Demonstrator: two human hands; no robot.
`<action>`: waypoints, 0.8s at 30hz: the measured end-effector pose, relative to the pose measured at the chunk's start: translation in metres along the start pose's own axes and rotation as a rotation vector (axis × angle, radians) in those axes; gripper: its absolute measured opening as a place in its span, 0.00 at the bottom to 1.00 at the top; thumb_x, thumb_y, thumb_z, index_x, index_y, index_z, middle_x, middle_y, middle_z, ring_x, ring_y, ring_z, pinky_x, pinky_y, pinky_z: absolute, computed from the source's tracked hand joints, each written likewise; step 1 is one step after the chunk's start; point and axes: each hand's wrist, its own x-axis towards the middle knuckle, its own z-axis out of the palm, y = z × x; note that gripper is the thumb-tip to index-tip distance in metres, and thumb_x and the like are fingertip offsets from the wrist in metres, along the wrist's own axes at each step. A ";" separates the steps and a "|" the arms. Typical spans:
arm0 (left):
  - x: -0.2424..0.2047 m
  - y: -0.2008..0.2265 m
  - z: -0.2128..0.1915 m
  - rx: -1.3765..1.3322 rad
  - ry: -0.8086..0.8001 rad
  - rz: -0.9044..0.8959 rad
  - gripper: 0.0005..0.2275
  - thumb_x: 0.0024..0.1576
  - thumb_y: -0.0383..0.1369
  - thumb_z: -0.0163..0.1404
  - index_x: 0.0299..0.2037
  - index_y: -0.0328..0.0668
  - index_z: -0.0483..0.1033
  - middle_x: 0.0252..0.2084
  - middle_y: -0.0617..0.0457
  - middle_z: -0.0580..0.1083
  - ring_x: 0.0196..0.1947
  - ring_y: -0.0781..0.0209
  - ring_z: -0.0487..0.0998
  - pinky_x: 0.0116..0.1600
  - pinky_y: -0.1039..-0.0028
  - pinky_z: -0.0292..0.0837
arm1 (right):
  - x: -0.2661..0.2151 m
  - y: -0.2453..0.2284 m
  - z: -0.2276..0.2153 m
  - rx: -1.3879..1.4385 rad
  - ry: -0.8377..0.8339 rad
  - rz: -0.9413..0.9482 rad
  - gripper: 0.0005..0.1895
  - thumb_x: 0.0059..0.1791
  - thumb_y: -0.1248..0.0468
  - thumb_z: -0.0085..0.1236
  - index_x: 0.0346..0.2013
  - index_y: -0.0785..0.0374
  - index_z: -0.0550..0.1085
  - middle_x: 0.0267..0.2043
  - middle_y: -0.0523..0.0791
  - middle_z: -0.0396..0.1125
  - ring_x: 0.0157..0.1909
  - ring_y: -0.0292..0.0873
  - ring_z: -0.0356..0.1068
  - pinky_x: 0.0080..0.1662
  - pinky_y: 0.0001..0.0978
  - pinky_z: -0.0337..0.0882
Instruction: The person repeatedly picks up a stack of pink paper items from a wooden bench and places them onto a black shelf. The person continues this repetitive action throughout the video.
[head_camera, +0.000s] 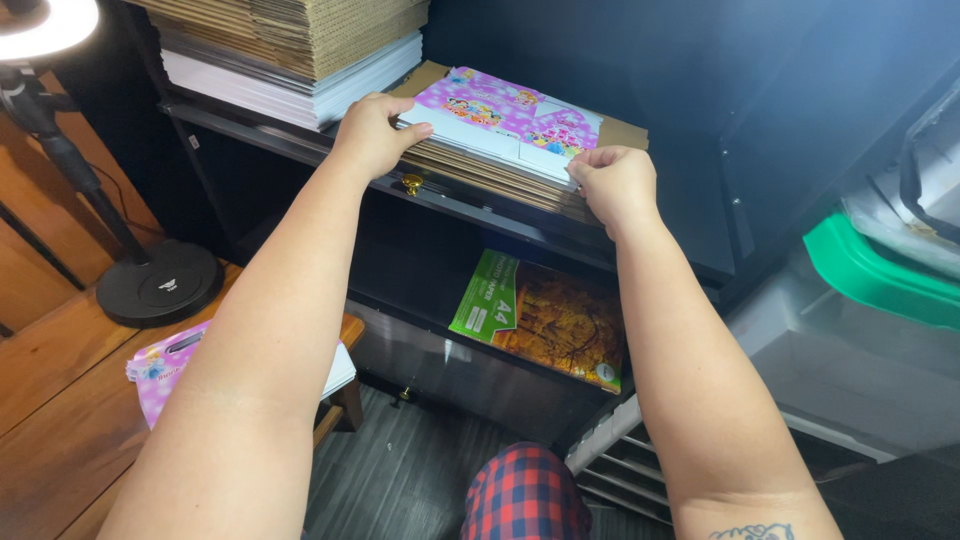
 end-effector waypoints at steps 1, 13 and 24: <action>-0.001 0.001 0.000 0.001 -0.001 0.000 0.27 0.58 0.47 0.60 0.64 0.43 0.74 0.63 0.48 0.71 0.61 0.49 0.70 0.61 0.59 0.67 | 0.000 0.001 0.001 0.001 0.000 0.001 0.05 0.49 0.58 0.64 0.34 0.54 0.82 0.26 0.39 0.71 0.26 0.33 0.67 0.31 0.29 0.69; -0.012 0.001 0.004 -0.115 0.127 -0.004 0.25 0.59 0.43 0.61 0.62 0.39 0.74 0.60 0.47 0.70 0.60 0.50 0.73 0.63 0.61 0.69 | 0.005 0.012 0.008 0.108 0.132 -0.089 0.07 0.50 0.57 0.67 0.40 0.49 0.80 0.30 0.36 0.66 0.26 0.33 0.65 0.33 0.30 0.66; -0.160 -0.023 -0.003 -0.160 0.622 0.038 0.07 0.58 0.29 0.61 0.45 0.51 0.81 0.49 0.58 0.74 0.54 0.54 0.77 0.54 0.67 0.74 | -0.090 -0.002 0.067 0.652 0.159 -0.740 0.06 0.50 0.70 0.65 0.42 0.62 0.81 0.26 0.41 0.60 0.31 0.31 0.60 0.38 0.22 0.65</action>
